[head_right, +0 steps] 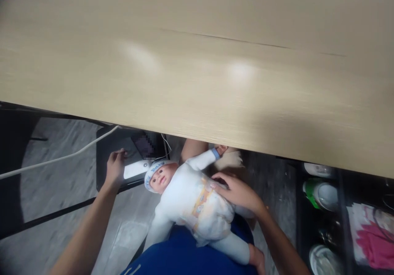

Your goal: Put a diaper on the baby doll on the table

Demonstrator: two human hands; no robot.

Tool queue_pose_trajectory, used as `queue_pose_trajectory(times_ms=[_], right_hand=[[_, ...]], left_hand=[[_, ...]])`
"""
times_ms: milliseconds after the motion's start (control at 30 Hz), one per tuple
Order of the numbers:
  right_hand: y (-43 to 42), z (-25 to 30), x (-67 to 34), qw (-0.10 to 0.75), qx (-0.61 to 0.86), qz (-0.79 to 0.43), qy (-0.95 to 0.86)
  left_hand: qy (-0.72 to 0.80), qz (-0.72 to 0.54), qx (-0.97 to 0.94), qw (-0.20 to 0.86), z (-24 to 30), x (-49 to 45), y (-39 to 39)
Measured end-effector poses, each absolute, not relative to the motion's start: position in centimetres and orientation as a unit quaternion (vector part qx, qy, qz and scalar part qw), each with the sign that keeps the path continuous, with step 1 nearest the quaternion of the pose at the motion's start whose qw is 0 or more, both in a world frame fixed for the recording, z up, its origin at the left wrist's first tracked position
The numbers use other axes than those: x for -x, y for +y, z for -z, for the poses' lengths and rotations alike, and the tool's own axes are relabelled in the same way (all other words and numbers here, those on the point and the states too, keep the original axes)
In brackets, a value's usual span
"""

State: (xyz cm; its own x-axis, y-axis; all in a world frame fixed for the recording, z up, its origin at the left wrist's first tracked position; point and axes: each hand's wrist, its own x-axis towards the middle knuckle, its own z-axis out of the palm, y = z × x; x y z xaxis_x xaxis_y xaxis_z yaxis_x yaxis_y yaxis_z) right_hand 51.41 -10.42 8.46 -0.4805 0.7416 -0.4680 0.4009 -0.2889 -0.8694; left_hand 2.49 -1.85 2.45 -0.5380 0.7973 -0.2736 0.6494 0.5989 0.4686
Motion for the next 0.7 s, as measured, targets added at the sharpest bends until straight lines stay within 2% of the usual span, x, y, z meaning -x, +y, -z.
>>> queue_pose_trajectory(times_ms=[67, 133, 233, 333, 500, 700], right_hand=[[-10.3, -9.0, -52.8, 0.149, 0.483, -0.626, -0.594], [-10.2, -9.1, -53.7, 0.167, 0.492, -0.603, -0.605], [-9.9, -8.9, -54.7, 0.183, 0.496, -0.588, -0.611], [-9.8, -8.5, -55.6, 0.197, 0.476, -0.589, -0.623], [-10.0, -7.1, -56.9, 0.222, 0.496, -0.565, -0.621], [-9.6, -5.3, -56.3, 0.219, 0.519, -0.53, -0.634]], left_hand=[[0.825, -0.198, -0.465, 0.253, -5.7, -6.4, -4.2], [0.682, -0.26, -0.613, 0.304, -9.4, -11.4, -6.6], [0.427, -0.226, -0.823, 0.297, -14.0, -19.1, -8.9], [0.287, -0.184, -0.902, 0.266, -15.8, -24.4, -9.5], [0.217, -0.114, -0.904, 0.351, -14.6, -27.4, -9.4], [0.218, -0.103, -0.898, 0.368, -13.4, -27.3, -9.2]])
